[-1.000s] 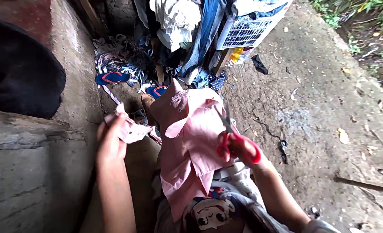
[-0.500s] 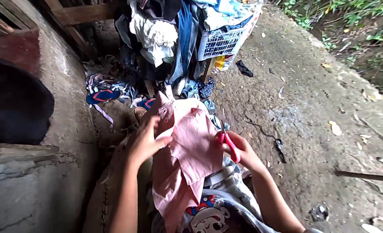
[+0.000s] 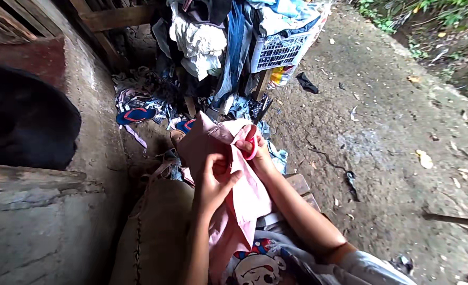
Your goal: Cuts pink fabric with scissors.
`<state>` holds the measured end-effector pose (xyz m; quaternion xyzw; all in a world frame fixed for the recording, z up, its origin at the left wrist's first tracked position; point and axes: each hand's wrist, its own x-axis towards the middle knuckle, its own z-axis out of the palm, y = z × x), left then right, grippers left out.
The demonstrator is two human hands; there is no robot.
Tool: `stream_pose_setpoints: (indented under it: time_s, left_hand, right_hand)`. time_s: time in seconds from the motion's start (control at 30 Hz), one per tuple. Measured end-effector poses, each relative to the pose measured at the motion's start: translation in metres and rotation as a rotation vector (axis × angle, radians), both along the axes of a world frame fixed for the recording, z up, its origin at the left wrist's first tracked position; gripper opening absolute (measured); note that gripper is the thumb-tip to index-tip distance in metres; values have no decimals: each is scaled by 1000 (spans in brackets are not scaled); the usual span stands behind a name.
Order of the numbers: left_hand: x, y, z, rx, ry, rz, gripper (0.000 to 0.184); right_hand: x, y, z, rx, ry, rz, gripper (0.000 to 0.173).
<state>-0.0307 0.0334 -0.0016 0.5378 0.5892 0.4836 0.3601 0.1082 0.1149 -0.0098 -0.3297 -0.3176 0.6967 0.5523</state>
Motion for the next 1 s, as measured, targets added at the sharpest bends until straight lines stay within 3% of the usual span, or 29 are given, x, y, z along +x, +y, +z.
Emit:
stream_pose_setpoints:
  time_s: [0.2,0.27,0.4,0.53,0.6,0.67,0.73,0.8,0.9,0.93,1.0]
  left_hand:
    - [23,10,-5,70,127,115,45]
    - [21,9,-10,127,106,112,28]
    - [20,0,-20,222,13,33,21]
    - [20,0,-20,291,-123,-129,27]
    - [19,8,-16,241,-87,-67,28]
    - [20,21,-9,196,17,-27,42]
    - [22,41,0,195,122,-71,61]
    - [29,64,10,233,185,-161,65]
    - [41,90,24,354,245,-254,30]
    - [45,95,29,373,286,-272,20]
    - [51,101,40,376,420,-295,11]
  right_hand:
    - [-3,-6,-7,-13,30,7,32]
    - [1,-5,-14,17,58,43,33]
    - [14,-5,-24,48,127,132,32]
    - [31,-10,-24,-150,440,80,7]
    - [37,-10,-20,-279,689,56,29]
    - [39,-13,-17,-249,792,42,36]
    - [42,-16,-37,-101,861,24,28]
    - [40,-23,-22,-81,923,-11,23]
    - [41,-27,-9,-85,1058,84,35]
    - [44,-31,-5,-178,1073,76,42]
    - [58,-32,-7,-346,866,-7,49]
